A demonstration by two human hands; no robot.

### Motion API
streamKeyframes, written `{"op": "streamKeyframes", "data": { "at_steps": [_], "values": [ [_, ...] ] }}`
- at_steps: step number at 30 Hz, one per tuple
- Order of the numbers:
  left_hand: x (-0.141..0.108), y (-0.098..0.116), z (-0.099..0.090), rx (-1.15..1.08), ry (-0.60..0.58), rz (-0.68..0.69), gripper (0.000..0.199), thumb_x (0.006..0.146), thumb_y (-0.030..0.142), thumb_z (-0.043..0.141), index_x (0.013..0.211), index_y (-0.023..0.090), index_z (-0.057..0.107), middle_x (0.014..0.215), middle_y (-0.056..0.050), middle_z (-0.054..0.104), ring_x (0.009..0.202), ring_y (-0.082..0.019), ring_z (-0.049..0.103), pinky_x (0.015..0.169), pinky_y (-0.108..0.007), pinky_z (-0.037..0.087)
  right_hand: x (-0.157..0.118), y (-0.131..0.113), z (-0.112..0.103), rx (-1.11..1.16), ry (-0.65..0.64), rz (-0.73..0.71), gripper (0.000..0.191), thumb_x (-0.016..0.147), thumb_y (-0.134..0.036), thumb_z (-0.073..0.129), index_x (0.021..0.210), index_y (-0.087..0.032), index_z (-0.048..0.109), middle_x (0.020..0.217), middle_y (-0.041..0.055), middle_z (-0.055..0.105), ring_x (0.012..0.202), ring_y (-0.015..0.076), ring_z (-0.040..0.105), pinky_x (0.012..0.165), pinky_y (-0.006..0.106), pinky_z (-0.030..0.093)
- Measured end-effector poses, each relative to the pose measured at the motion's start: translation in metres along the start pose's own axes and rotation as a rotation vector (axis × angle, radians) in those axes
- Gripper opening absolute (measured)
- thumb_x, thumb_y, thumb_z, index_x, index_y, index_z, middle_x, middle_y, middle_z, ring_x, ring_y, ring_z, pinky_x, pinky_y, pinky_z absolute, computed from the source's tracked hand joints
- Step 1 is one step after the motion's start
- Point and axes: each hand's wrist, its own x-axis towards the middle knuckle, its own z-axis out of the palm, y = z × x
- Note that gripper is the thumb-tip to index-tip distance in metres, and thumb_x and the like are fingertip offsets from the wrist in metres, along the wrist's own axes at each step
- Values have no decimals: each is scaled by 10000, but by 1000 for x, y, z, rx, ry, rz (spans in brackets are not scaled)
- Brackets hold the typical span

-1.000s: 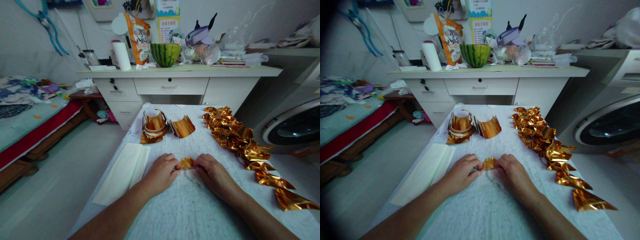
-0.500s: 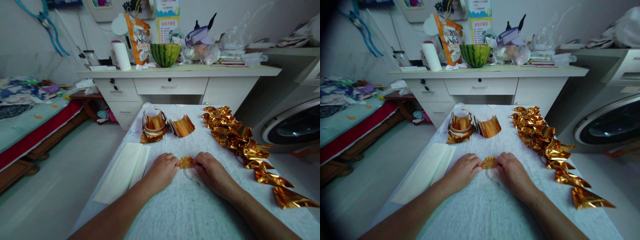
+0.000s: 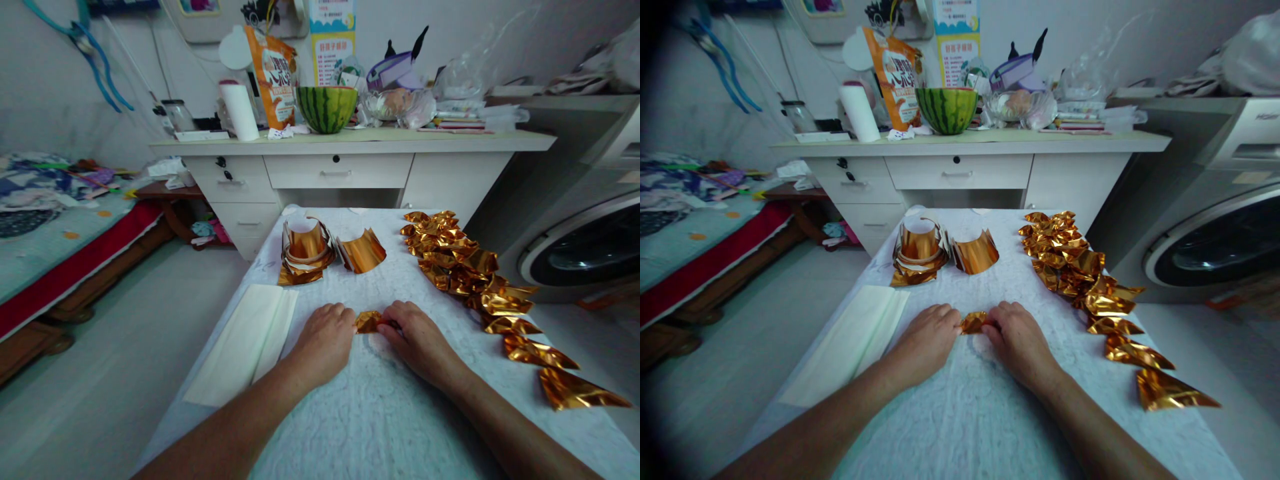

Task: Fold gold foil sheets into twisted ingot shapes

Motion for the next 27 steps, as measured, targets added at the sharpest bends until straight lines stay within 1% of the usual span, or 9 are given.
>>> {"op": "streamKeyframes", "data": {
  "at_steps": [6,10,16,21,24,27],
  "values": [
    [-1,-2,4,49,16,17,138,956,189,436,890,174,556,913,-73,594,884,-239,550,802,-383,449,2,-4,-2,-47,-27,21,160,919,-218,516,821,-175,636,836,58,630,807,197,539,734,313,392],
    [-1,-3,3,69,23,18,140,965,212,436,899,181,556,924,-66,582,906,-247,529,800,-396,431,2,-5,-2,-67,-32,19,154,915,-209,515,817,-176,630,829,56,630,799,196,534,728,312,387],
    [1,-4,1,50,12,-15,139,958,248,475,883,179,570,969,-72,539,945,-243,483,806,-384,403,5,-6,-1,-100,-50,53,121,898,-208,539,810,-181,618,828,56,635,805,202,547,718,305,380],
    [2,-4,0,22,-4,-40,141,955,249,471,894,182,579,1007,-77,525,972,-241,459,833,-392,391,9,-9,-5,-140,-90,90,70,881,-205,554,849,-183,612,845,64,648,801,206,560,698,301,368],
    [3,-5,1,9,-1,-43,163,961,228,436,894,182,578,1019,-78,523,972,-237,455,833,-390,391,13,-11,-9,-146,-134,82,81,879,-204,550,831,-184,611,853,71,656,806,211,569,694,303,362],
    [3,-5,2,-7,8,-29,156,958,219,437,891,179,572,1025,-78,520,977,-241,452,831,-391,392,16,-12,-11,-142,-146,80,54,856,-187,560,828,-179,605,836,72,648,777,206,562,675,299,357]
  ]
}}
